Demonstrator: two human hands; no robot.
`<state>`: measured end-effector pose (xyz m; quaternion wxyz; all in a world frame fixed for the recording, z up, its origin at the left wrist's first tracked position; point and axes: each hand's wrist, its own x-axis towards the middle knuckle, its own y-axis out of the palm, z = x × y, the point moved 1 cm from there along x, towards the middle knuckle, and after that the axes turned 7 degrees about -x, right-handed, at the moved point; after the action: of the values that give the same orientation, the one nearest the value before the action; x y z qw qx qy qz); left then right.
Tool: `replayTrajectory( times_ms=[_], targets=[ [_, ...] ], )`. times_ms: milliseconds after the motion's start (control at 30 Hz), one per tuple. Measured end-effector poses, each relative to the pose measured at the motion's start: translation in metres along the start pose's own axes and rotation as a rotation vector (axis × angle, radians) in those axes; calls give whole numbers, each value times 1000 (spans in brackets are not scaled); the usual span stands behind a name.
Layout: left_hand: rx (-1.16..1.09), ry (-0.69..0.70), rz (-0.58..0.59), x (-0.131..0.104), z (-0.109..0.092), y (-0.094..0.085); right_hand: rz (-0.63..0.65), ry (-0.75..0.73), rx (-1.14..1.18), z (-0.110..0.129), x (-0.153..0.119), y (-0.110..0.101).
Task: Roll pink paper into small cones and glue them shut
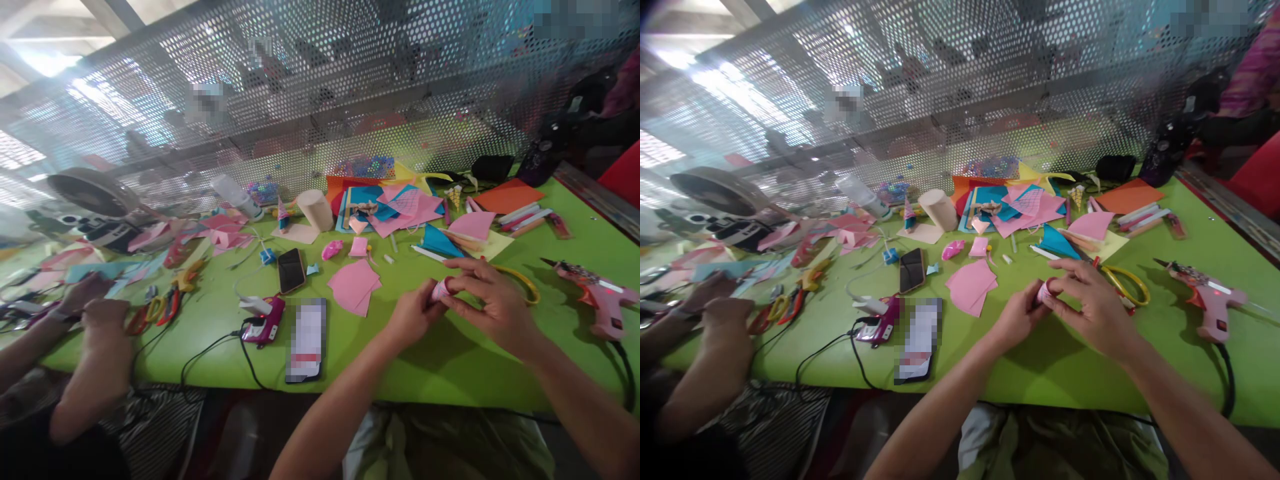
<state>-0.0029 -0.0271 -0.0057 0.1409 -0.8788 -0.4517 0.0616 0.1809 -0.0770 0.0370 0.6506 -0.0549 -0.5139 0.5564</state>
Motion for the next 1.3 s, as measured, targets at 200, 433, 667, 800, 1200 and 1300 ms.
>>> replayTrajectory(
  times_ms=[200,433,667,800,1200,1300],
  targets=[
    [202,37,-30,-1,-3,1,31,-11,-45,0,0,4],
    [286,35,-45,-2,-8,0,28,13,-28,-1,-1,6],
    [195,42,-48,-3,-8,-1,9,52,44,0,-1,2],
    [211,26,-52,-2,-9,-2,-41,173,182,-4,-3,-5],
    [568,20,139,0,-12,-5,127,243,243,-12,1,-4],
    [601,19,160,0,-14,-6,155,261,243,-10,2,-6]
  ],
)
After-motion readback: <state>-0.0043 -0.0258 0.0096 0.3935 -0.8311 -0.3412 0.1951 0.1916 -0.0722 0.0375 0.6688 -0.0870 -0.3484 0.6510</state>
